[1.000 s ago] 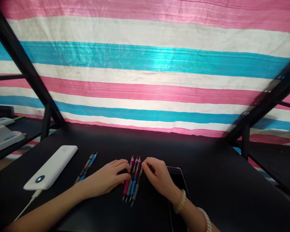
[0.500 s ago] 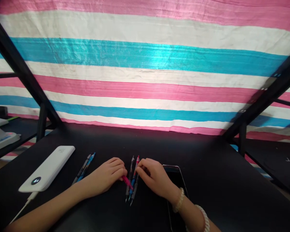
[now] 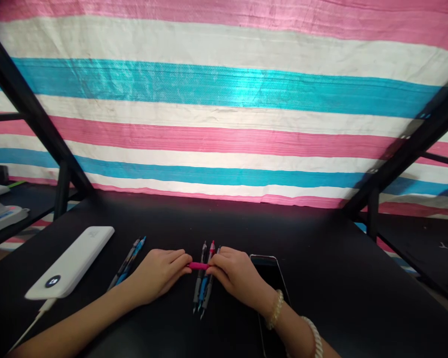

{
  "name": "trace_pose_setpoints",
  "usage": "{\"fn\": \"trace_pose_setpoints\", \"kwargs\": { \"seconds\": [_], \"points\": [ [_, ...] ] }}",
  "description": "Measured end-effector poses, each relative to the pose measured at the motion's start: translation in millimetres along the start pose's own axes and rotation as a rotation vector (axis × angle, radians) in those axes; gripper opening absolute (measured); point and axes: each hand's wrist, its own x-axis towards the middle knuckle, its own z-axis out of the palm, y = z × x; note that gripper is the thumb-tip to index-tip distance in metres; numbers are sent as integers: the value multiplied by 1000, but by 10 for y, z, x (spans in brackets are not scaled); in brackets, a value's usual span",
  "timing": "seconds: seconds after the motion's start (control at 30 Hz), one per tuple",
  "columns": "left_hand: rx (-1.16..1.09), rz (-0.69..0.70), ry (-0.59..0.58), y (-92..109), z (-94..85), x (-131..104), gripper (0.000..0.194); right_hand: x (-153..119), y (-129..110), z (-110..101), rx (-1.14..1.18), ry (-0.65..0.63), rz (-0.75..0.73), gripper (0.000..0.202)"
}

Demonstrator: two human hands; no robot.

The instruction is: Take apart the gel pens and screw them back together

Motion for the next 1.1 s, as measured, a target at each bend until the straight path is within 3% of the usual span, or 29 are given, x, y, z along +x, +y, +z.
{"fn": "trace_pose_setpoints", "kwargs": {
  "seconds": [0.2, 0.47, 0.77, 0.97, 1.1],
  "points": [
    [-68, -4, 8, 15, -18, -8, 19, 15, -57, -34, -10, 57, 70, 24],
    [16, 73, 131, 74, 10, -12, 21, 29, -42, -22, 47, -100, 25, 30],
    [-159, -69, 13, 133, 40, -28, 26, -13, 0, 15, -77, 21, -52, 22],
    [-269, -117, 173, 49, 3, -29, 19, 14, -15, -48, 20, 137, 117, 19],
    [-239, -94, 271, 22, -7, -42, 17, 42, -36, -98, 112, 127, 189, 25]
  ]
}}
